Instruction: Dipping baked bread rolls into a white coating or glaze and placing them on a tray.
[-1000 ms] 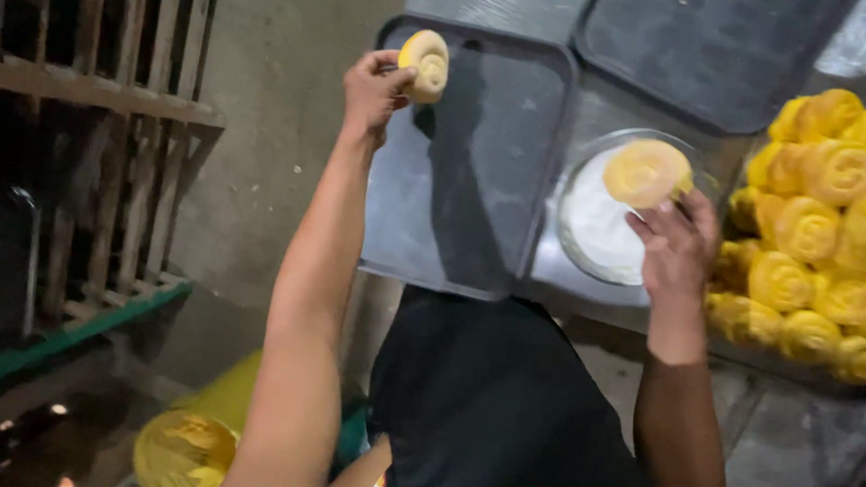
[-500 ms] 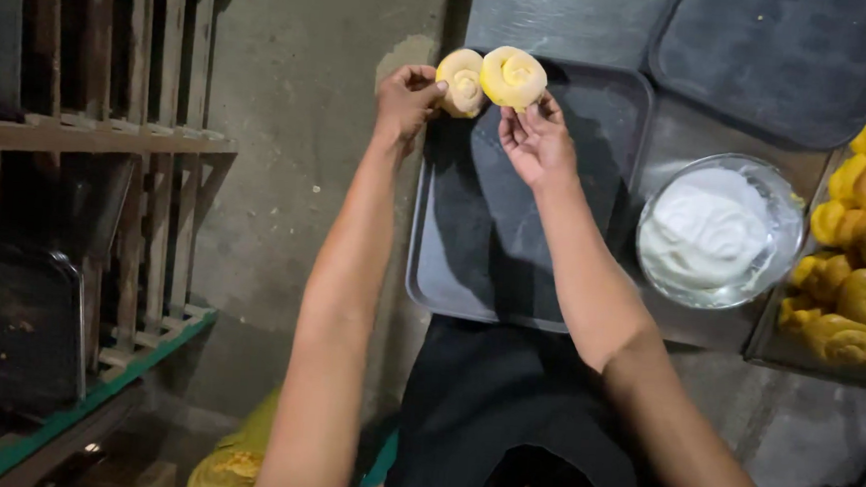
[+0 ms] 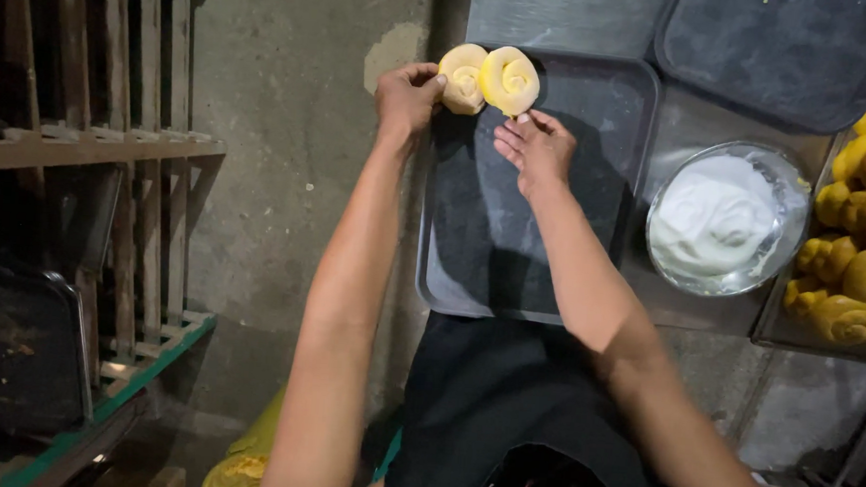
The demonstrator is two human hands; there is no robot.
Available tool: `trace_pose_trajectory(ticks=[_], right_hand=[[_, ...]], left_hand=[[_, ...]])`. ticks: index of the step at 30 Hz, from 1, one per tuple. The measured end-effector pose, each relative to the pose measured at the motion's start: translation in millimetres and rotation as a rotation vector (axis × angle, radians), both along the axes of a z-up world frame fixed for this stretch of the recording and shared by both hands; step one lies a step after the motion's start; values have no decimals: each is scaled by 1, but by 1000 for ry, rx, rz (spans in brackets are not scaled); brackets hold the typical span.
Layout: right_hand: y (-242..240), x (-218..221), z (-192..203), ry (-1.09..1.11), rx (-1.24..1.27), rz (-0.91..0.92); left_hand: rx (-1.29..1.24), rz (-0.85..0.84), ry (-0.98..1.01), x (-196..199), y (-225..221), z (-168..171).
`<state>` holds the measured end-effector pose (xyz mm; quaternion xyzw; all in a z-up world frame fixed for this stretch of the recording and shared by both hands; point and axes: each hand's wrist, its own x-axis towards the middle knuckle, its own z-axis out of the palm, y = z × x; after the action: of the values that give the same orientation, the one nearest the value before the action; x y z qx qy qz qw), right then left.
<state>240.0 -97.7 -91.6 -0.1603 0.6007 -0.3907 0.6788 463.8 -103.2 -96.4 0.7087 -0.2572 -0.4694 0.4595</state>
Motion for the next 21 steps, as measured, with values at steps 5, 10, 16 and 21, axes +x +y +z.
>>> trace_pose_trajectory(ticks=[5, 10, 16, 21], right_hand=[[4, -4, 1, 0, 30, 5], [23, -33, 35, 65, -50, 126], [95, -126, 102, 277, -222, 364], [127, -268, 131, 444, -258, 416]], left_hand=[[16, -13, -108, -2, 6, 12], [-161, -97, -399, 5, 62, 8], [141, -27, -134, -30, 159, 32], [-70, -44, -538, -35, 163, 38]])
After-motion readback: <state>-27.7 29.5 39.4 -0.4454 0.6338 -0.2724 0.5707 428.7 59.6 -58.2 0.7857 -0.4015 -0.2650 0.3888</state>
